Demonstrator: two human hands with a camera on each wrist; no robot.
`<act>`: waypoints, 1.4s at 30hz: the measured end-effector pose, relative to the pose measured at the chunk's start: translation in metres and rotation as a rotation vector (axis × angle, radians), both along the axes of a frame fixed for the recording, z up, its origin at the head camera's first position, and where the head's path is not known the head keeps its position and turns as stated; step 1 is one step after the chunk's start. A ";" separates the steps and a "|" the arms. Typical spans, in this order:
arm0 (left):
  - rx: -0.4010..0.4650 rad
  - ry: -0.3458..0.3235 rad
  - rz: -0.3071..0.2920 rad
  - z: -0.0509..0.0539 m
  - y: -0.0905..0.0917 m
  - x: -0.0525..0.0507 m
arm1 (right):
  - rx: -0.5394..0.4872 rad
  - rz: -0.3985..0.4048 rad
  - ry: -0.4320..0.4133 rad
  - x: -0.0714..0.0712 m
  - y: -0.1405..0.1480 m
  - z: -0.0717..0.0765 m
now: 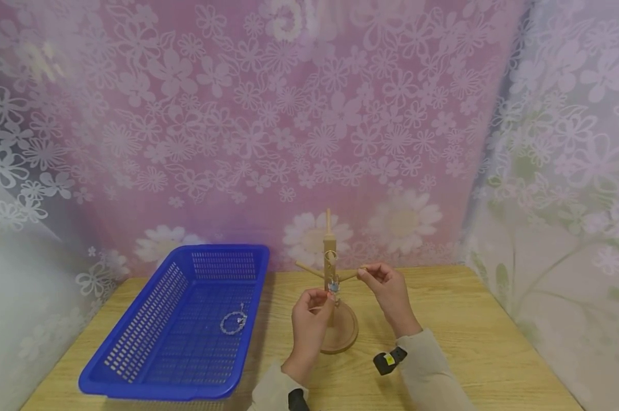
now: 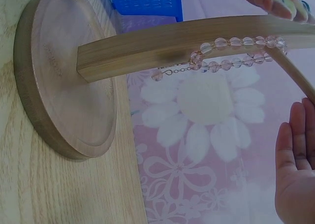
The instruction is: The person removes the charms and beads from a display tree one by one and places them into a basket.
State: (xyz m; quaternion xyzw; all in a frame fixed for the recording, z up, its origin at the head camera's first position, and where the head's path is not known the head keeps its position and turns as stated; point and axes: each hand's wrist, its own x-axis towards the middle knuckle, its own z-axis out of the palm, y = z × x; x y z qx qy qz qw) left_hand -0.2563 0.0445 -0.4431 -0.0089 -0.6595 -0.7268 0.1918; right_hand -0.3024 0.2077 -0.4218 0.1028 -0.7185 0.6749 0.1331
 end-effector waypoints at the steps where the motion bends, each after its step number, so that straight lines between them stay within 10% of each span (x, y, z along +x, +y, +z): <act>1: 0.005 0.000 -0.004 0.001 0.000 0.001 | 0.000 0.000 0.003 0.000 0.000 0.000; 42: 0.187 0.031 -0.129 0.060 0.001 0.030 | -0.013 -0.006 -0.015 0.001 -0.001 0.002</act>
